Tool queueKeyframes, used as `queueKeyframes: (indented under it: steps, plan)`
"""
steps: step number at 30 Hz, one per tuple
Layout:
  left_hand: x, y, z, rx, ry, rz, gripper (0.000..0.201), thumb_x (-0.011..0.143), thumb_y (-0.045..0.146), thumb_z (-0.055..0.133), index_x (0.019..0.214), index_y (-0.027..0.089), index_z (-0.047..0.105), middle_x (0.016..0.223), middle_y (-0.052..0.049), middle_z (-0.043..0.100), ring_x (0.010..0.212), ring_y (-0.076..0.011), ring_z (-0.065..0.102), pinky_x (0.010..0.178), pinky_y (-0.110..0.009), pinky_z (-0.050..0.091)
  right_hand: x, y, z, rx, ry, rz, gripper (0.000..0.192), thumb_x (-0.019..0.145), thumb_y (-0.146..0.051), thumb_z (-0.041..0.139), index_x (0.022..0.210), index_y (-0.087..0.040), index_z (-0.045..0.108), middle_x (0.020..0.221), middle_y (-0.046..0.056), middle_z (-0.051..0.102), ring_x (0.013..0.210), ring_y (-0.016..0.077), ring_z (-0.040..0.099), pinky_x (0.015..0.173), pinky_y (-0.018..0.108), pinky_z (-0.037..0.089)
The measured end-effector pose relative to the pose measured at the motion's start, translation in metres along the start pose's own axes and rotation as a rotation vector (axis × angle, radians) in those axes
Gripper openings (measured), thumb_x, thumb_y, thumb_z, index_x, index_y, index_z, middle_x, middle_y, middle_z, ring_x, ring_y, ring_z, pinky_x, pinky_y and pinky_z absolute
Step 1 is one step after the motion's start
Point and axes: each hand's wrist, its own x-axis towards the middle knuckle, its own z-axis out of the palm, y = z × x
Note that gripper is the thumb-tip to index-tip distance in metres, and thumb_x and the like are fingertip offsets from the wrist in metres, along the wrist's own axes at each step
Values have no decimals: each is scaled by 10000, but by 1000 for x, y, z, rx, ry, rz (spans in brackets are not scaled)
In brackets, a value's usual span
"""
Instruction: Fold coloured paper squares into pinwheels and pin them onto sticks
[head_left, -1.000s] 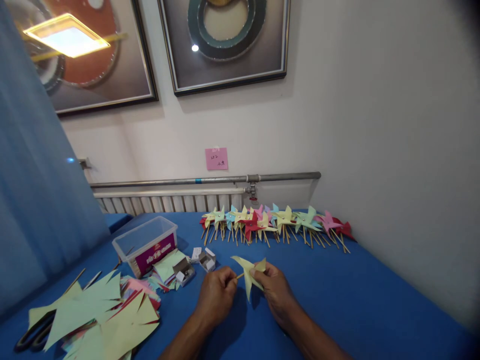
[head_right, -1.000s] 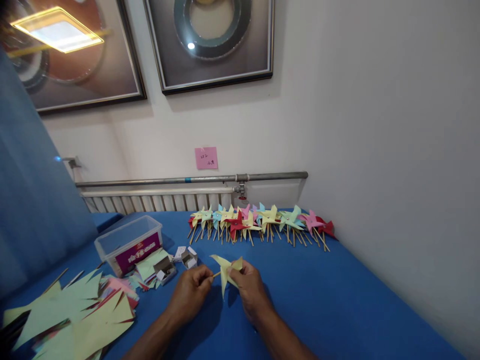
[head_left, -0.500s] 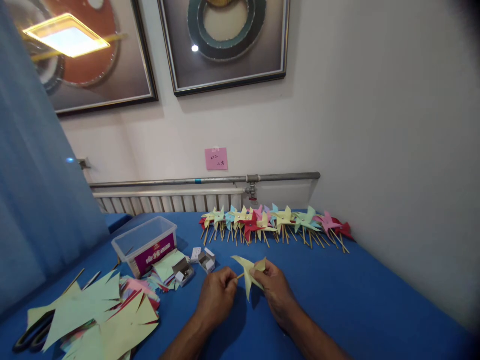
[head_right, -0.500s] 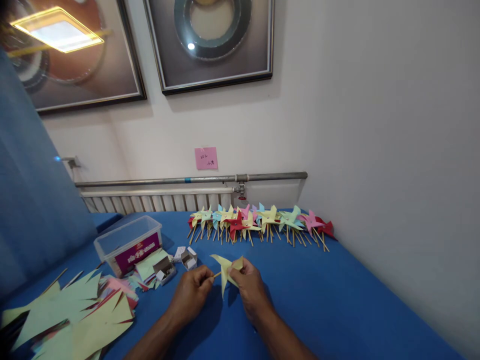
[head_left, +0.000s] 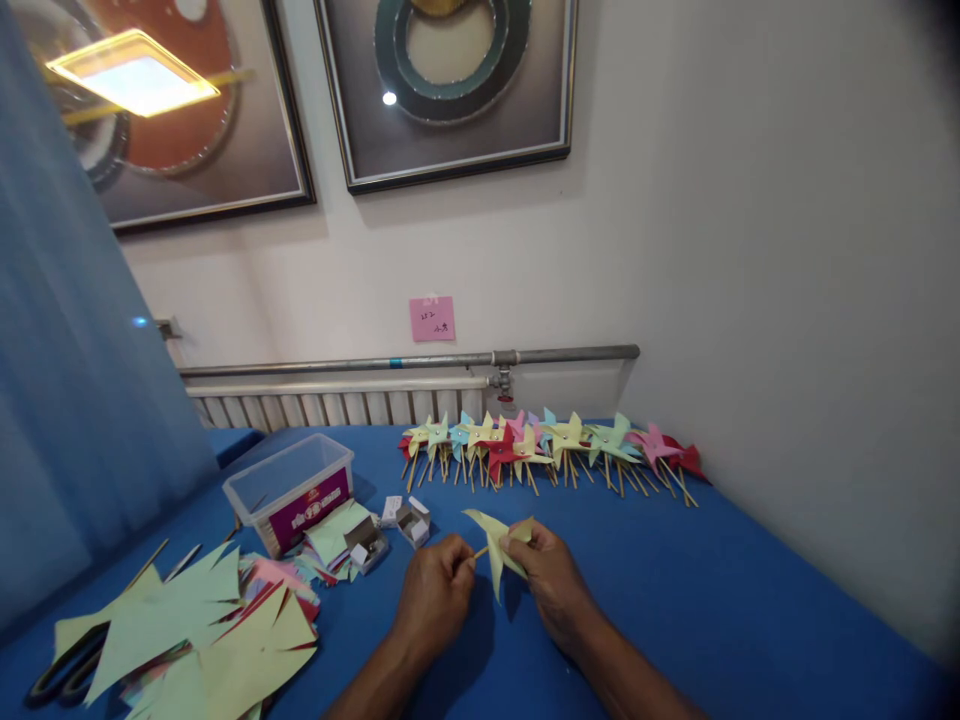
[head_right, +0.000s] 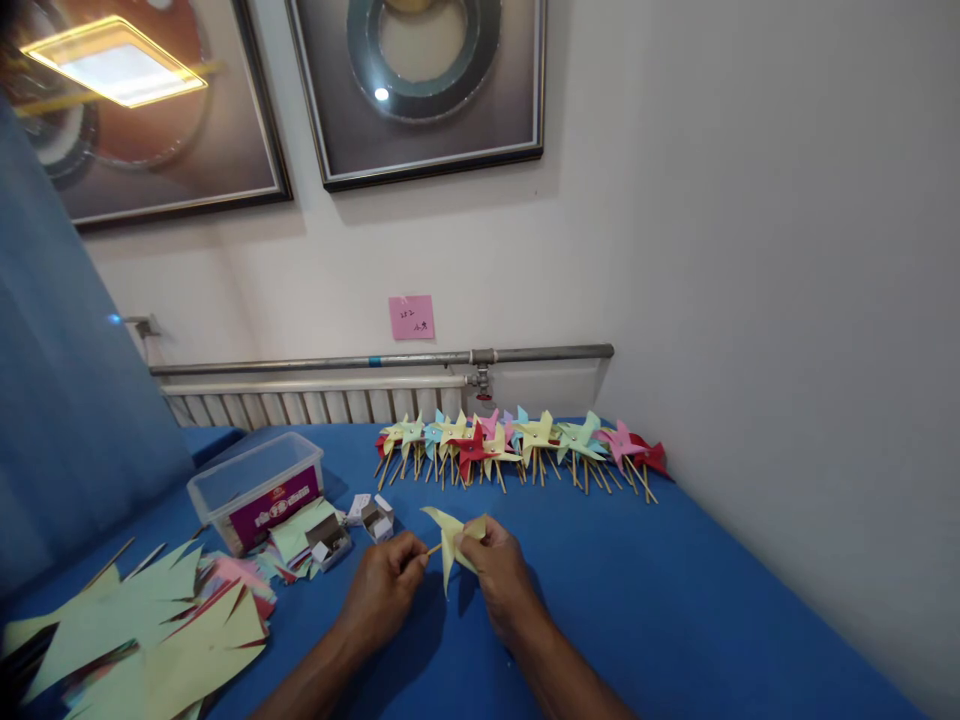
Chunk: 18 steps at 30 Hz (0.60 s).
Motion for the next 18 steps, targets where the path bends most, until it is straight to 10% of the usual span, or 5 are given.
queueKeyframes:
  steps: [18]
  plan:
    - [3,-3,-3,6,-39,-69,111,886,200,533,810,209,613,643,40,555,636,-141,525,614,-239,327,6,1,-7,67,2,3,298,593,-356,849,774,-227,651,642,-17,687,593,189,612,591,288,472]
